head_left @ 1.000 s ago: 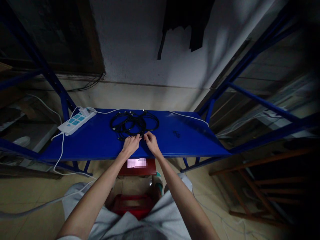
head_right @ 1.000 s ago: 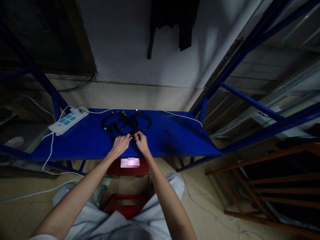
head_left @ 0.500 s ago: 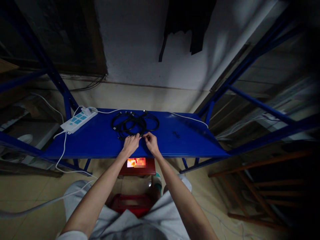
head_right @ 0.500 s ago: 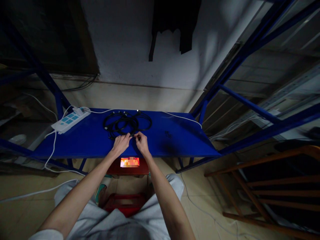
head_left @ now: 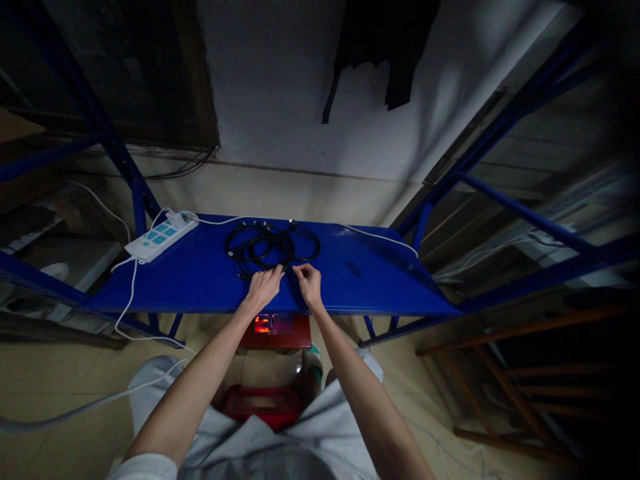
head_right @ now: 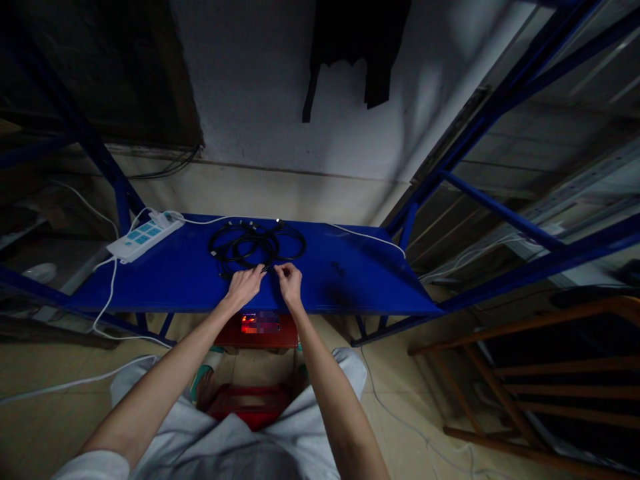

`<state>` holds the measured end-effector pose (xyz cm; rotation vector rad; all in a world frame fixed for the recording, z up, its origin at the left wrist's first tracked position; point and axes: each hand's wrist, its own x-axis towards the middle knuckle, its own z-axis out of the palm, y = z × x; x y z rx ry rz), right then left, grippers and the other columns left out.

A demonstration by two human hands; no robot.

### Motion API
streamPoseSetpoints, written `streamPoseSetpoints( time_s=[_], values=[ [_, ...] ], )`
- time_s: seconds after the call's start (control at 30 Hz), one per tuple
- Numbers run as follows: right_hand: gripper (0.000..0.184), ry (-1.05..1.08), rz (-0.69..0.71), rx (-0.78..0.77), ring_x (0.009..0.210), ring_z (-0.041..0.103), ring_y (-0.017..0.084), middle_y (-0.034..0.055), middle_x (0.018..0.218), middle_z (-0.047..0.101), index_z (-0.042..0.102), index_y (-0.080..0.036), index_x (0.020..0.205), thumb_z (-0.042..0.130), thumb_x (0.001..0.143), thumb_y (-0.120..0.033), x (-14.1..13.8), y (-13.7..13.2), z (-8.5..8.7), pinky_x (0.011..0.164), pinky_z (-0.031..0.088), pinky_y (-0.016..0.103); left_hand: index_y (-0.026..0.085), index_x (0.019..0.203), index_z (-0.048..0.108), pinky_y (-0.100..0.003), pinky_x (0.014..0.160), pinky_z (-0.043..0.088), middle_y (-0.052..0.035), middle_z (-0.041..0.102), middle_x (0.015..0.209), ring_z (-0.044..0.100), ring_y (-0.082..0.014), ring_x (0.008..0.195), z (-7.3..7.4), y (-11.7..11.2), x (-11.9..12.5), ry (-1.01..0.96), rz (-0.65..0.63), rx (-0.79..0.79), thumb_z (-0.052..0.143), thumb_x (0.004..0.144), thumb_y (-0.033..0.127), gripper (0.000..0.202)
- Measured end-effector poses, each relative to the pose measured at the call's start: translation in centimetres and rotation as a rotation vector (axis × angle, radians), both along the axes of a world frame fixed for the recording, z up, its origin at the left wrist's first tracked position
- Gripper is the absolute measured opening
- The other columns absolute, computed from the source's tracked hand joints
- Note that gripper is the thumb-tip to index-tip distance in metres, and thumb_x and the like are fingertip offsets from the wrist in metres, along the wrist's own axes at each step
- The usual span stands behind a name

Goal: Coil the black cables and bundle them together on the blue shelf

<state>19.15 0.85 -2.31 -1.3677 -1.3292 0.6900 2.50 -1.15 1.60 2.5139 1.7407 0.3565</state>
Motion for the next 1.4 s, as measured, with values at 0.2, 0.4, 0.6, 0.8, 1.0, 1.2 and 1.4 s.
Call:
streamPoseSetpoints(
  time_s=[0.2, 0.4, 0.6, 0.8, 1.0, 1.2, 1.4],
  values=[
    [0.033, 0.006, 0.018, 0.013, 0.078, 0.063, 0.022, 0.0078, 0.083, 0.073, 0.070, -0.018, 0.082, 0.060, 0.084, -0.050, -0.01, 0.00, -0.06, 0.075, 0.047, 0.033, 0.017, 0.129, 0.055, -0.028, 0.080, 0.051, -0.0145, 0.075, 0.103, 0.073, -0.0221, 0.092, 0.17, -0.04, 0.05, 0.001, 0.007, -0.021, 0.030, 0.105, 0.033, 0.037],
    [0.030, 0.035, 0.047, 0.007, 0.076, 0.064, 0.022, 0.0084, 0.082, 0.073, 0.070, -0.018, 0.080, 0.065, 0.081, -0.048, -0.13, -0.09, 0.14, 0.074, 0.048, 0.033, 0.018, 0.129, 0.054, -0.029, 0.079, 0.051, -0.0140, 0.075, 0.103, 0.073, -0.0228, 0.091, 0.12, -0.09, -0.02, -0.001, 0.001, -0.004, 0.029, 0.106, 0.034, 0.038],
    [0.038, 0.005, 0.016, -0.009, 0.068, 0.060, 0.020, 0.0061, 0.074, 0.071, 0.068, -0.019, 0.073, 0.068, 0.078, -0.056, -0.20, -0.15, 0.19, 0.067, 0.045, 0.031, 0.018, 0.125, 0.055, -0.028, 0.076, 0.050, -0.0128, 0.075, 0.102, 0.073, -0.0229, 0.089, 0.13, -0.10, -0.05, 0.007, -0.005, 0.009, 0.028, 0.106, 0.035, 0.037],
    [0.044, -0.024, 0.031, 0.012, 0.065, 0.059, 0.019, 0.0056, 0.071, 0.069, 0.069, -0.018, 0.070, 0.056, 0.089, -0.056, 0.13, -0.20, 0.13, 0.068, 0.043, 0.031, 0.018, 0.126, 0.055, -0.028, 0.075, 0.049, -0.0126, 0.075, 0.102, 0.073, -0.0230, 0.089, 0.12, -0.15, 0.02, 0.008, -0.006, 0.020, 0.027, 0.106, 0.035, 0.038],
    [0.034, -0.019, 0.025, 0.047, 0.076, 0.063, 0.022, 0.0080, 0.082, 0.072, 0.070, -0.018, 0.079, 0.057, 0.087, -0.048, 0.20, -0.12, 0.00, 0.075, 0.046, 0.032, 0.018, 0.128, 0.054, -0.028, 0.079, 0.050, -0.0133, 0.075, 0.103, 0.072, -0.0224, 0.092, 0.29, -0.22, 0.11, 0.010, 0.006, -0.015, 0.028, 0.106, 0.035, 0.038],
    [0.033, 0.047, 0.008, 0.024, 0.068, 0.060, 0.019, 0.0055, 0.075, 0.071, 0.069, -0.018, 0.073, 0.070, 0.077, -0.051, -0.12, -0.12, 0.09, 0.068, 0.044, 0.030, 0.018, 0.127, 0.055, -0.030, 0.079, 0.050, -0.0139, 0.075, 0.103, 0.073, -0.0244, 0.092, 0.43, -0.27, 0.13, 0.019, 0.012, -0.023, 0.026, 0.106, 0.035, 0.039],
    [0.041, 0.026, -0.007, 0.021, 0.062, 0.053, 0.017, 0.0029, 0.066, 0.066, 0.065, -0.018, 0.066, 0.070, 0.078, -0.057, -0.12, -0.18, 0.24, 0.064, 0.040, 0.029, 0.017, 0.128, 0.054, -0.029, 0.079, 0.050, -0.0134, 0.075, 0.102, 0.073, -0.0237, 0.091, 0.49, -0.32, 0.08, 0.021, 0.012, -0.019, 0.027, 0.106, 0.035, 0.040]
  ],
)
